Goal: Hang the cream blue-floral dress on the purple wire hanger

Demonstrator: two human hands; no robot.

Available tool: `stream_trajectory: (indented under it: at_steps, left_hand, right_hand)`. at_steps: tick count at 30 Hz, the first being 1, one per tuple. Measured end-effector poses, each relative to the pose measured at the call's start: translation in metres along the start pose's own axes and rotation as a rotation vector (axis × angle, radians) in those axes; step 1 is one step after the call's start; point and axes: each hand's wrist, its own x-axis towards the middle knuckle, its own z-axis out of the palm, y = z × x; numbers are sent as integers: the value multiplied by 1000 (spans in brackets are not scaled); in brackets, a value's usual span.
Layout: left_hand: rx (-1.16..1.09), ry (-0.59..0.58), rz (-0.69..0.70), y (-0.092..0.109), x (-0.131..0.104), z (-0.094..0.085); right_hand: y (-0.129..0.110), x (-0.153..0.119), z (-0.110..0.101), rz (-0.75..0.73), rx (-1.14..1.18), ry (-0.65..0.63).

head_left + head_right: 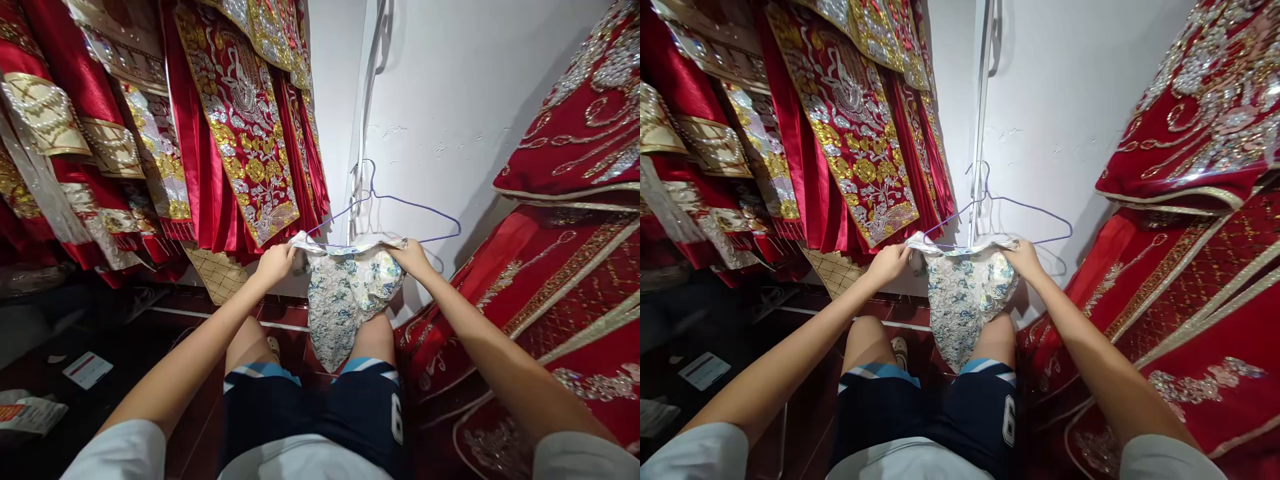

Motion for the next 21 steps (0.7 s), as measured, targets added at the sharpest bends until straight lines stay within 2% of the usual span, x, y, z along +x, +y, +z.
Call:
stream_trajectory:
  at_steps: [4,8,11,13,16,18,21]
  left_hand:
    - [-156,176,75,22,24,-4]
    - [-293,181,281,51,53,-5]
    - [-382,203,354,64,68,-3]
    - [-395,225,387,63,73,-2]
    - [-323,240,425,52,77,-2]
    - [-261,250,425,44,79,-2]
    - [-178,231,440,40,83,-4]
  right_hand:
    - [-16,-11,-2,-13,101,6]
    - [-32,-24,13,-8,220,-11]
    - [-39,-29,15,-7,221,-53]
    - [-41,-31,6,-51,175,-46]
    - [-40,-32,-18,-114,-24,114]
    - [-35,-32,-35,-100,-185,201]
    - [-23,-29,-54,-29,-311,237]
